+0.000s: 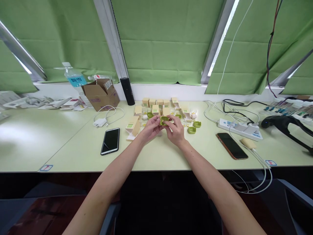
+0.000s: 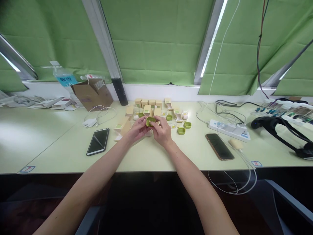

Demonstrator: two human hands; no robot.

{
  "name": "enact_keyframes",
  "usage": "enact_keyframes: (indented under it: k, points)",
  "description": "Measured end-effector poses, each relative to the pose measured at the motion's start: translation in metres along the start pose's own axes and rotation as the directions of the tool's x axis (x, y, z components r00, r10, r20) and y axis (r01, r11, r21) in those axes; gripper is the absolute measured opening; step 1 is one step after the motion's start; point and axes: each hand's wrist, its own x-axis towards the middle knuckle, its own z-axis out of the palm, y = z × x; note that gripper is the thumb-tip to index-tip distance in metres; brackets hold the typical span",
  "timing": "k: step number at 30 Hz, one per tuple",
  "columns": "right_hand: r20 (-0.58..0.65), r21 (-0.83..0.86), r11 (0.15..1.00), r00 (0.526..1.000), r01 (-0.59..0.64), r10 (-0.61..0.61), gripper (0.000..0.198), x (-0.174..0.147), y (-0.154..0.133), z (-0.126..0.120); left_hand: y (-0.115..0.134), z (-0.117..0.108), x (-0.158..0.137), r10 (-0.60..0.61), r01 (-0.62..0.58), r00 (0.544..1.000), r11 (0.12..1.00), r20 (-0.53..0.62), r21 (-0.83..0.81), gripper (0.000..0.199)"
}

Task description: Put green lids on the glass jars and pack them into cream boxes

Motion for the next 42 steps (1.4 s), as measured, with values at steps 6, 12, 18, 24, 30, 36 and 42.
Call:
enact_keyframes:
  k: [6, 12, 18, 24, 30, 36, 42]
  points:
    - [-0.057, 0.010, 0.999, 0.997, 0.053, -0.053, 0.023, 0.002, -0.002, -0.001, 0.000, -0.002, 0.000, -0.001, 0.001, 1.000, 1.000, 0.008, 0.002, 0.046]
    - [-0.002, 0.023, 1.000, 1.000, 0.011, -0.011, 0.024, 0.003, -0.002, 0.000, 0.000, -0.002, -0.001, 0.007, -0.007, 1.000, 1.000, -0.025, 0.019, 0.046]
    - [0.001, 0.046, 0.999, 1.000, -0.016, 0.016, 0.040, 0.002, -0.004, -0.001, 0.004, -0.009, 0.005, 0.164, -0.160, 0.978, 0.986, -0.127, 0.037, 0.045]
    - [0.232, -0.142, 0.987, 0.972, 0.075, -0.040, 0.020, -0.003, -0.008, 0.002, 0.007, -0.027, 0.013, 0.281, -0.284, 0.917, 0.958, -0.285, 0.032, 0.041]
    - [0.427, -0.250, 0.961, 0.904, 0.122, -0.004, 0.012, -0.006, -0.014, 0.009, 0.002, -0.025, 0.013, 0.306, -0.313, 0.913, 0.950, -0.269, 0.017, 0.043]
    - [0.363, -0.162, 0.983, 0.931, 0.090, -0.026, 0.017, -0.006, -0.010, 0.011, 0.001, -0.028, 0.014, 0.314, -0.307, 0.906, 0.949, -0.283, 0.068, 0.044]
    - [0.032, 0.286, 0.890, 0.932, -0.356, 0.362, 0.029, 0.001, 0.005, 0.007, -0.001, -0.031, 0.014, 0.319, -0.303, 0.910, 0.948, -0.266, 0.102, 0.049]
